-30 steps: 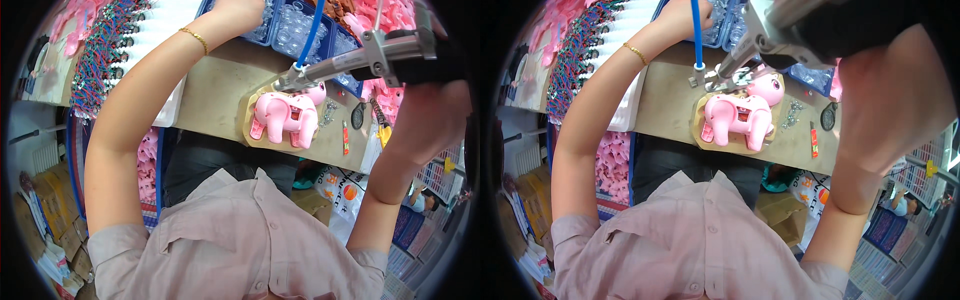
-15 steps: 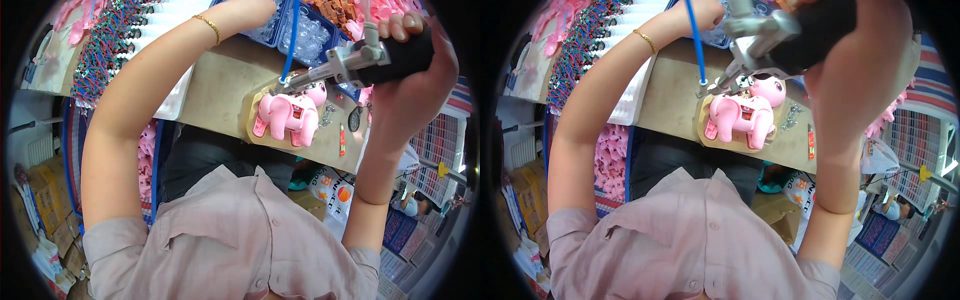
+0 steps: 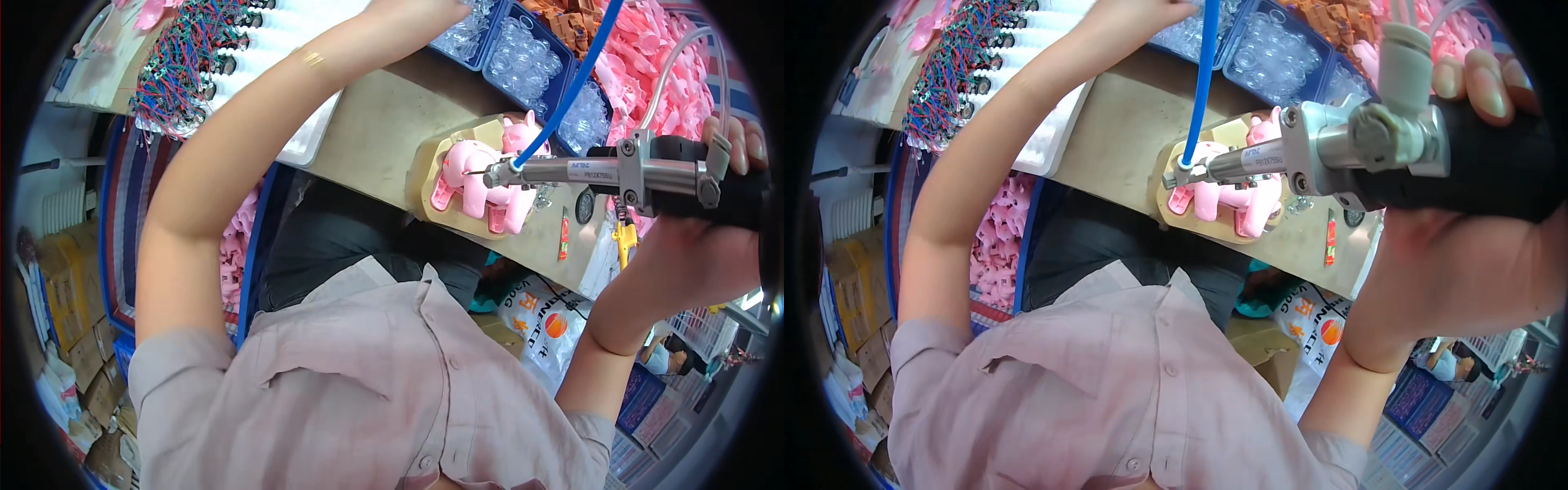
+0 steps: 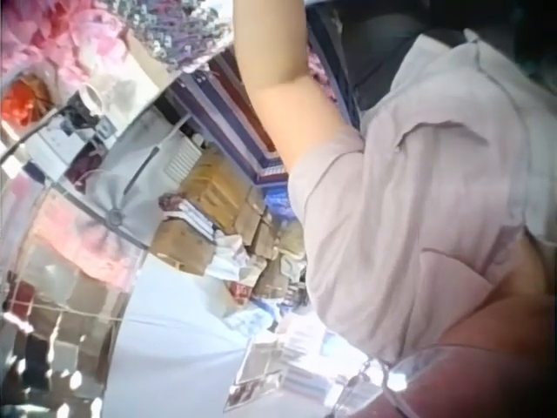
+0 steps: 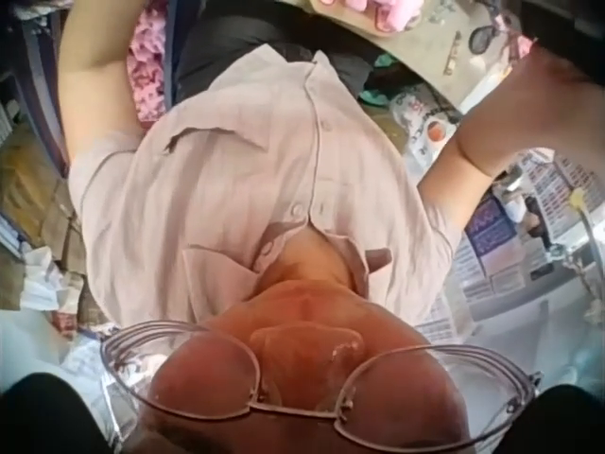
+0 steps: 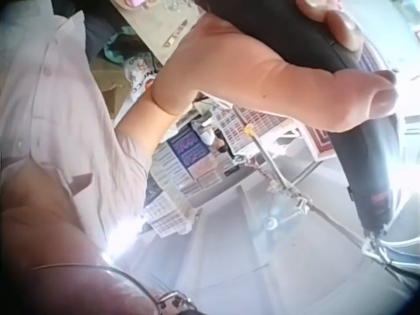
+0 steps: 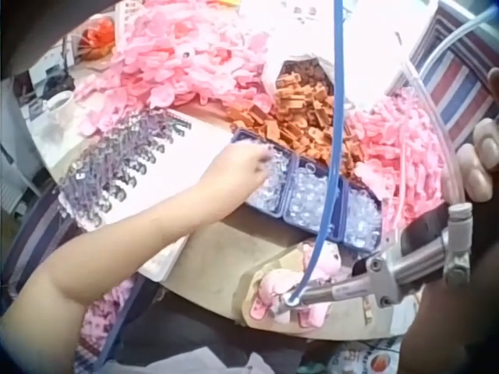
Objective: Assembling the internal electronic components and outer shell of a pink toy horse.
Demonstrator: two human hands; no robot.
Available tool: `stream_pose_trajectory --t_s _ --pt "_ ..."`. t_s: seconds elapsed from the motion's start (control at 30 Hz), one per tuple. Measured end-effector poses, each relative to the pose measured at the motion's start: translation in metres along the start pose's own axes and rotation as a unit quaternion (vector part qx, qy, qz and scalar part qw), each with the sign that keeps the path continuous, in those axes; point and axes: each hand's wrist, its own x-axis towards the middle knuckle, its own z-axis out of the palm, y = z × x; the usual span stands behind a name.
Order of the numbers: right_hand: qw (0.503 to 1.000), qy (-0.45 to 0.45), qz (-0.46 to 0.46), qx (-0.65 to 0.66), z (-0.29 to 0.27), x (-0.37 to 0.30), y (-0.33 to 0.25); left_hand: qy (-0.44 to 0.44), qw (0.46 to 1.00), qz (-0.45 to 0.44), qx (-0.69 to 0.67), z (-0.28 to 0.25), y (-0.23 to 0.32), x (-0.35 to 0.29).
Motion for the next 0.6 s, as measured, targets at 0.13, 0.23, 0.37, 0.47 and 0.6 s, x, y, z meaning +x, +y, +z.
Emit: stream_pose_trajectory --t_s 0.13,0.23,0.37,0.47,0.6 --pt "1.0 0.023 -0.013 -0.004 -0.009 -0.005 -0.003 -0.052 0.993 0.055 -0.091 -0.016 0.016 -0.106" --pt "1.0 0.025 -0.012 0.005 -0.001 -0.009 0.003 -0.076 0.984 0.151 -0.063 0.015 0.037 -0.179" --pt "0.999 0.027 -0.014 0.011 0.041 -0.019 0.022 -0.01 0.965 0.261 0.038 0.061 0.04 -0.206" --pt "0.999 0.041 -0.021 0.003 0.035 -0.011 0.028 -0.017 0.967 0.249 0.046 0.061 0.046 -0.208" --pt "0.998 0.051 -0.038 0.0 0.029 0.0 0.029 -0.038 0.964 0.25 0.077 0.053 0.049 -0.209"
